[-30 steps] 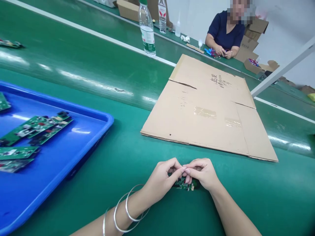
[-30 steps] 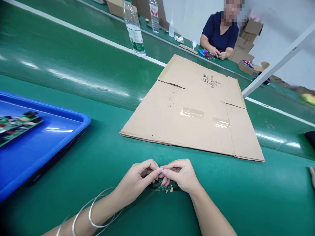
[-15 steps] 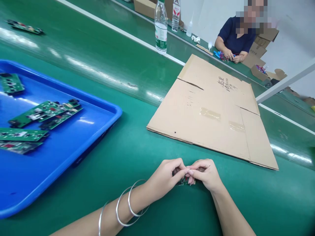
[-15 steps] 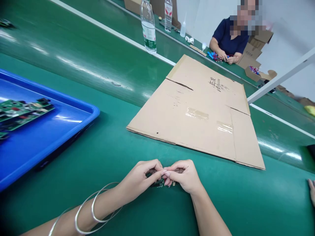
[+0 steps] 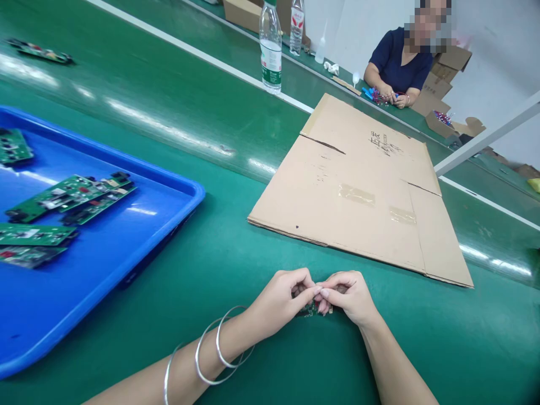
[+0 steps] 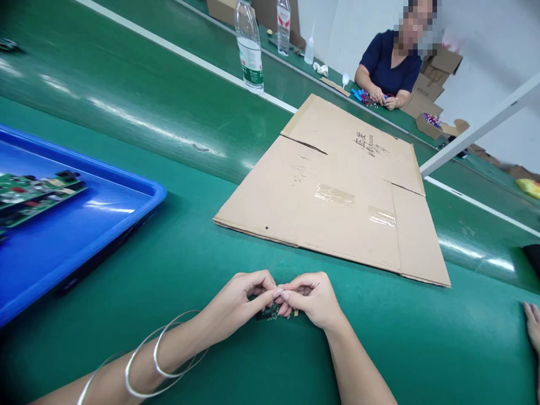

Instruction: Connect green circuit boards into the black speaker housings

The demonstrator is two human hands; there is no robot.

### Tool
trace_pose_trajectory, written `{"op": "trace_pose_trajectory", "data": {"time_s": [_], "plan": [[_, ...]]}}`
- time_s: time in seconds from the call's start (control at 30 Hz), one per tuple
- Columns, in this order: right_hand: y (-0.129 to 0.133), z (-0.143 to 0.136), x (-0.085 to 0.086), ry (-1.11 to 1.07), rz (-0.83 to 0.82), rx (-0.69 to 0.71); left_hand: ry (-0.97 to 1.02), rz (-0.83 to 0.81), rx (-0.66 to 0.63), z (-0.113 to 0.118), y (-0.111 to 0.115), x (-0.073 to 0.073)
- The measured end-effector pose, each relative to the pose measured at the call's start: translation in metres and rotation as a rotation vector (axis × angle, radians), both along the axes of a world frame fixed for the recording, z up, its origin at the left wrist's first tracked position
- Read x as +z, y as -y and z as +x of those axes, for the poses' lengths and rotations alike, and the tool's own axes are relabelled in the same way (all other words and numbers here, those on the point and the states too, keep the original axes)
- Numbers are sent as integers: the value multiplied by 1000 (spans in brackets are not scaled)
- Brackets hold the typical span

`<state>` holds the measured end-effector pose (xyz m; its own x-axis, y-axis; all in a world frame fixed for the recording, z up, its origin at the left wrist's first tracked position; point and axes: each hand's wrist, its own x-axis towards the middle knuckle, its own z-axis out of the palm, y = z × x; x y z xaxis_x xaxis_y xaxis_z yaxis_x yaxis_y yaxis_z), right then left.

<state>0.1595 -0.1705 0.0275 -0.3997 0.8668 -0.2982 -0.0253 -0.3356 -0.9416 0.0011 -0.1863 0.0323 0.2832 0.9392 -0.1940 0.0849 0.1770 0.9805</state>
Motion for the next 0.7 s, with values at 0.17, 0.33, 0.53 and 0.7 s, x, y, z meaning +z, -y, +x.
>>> {"op": "trace_pose_trajectory", "data": {"time_s": [0.17, 0.33, 0.53, 0.7], "plan": [[1, -3, 3, 5, -41, -13, -21, 15, -5, -1, 0, 2], [0, -3, 1, -67, -64, 19, 49, -61, -8, -1, 0, 3], [1, -4, 0, -65, -44, 15, -38, 85, -19, -4, 1, 0], [2, -7, -1, -29, -10, 20, -279, 430, 37, -5, 6, -9]]}}
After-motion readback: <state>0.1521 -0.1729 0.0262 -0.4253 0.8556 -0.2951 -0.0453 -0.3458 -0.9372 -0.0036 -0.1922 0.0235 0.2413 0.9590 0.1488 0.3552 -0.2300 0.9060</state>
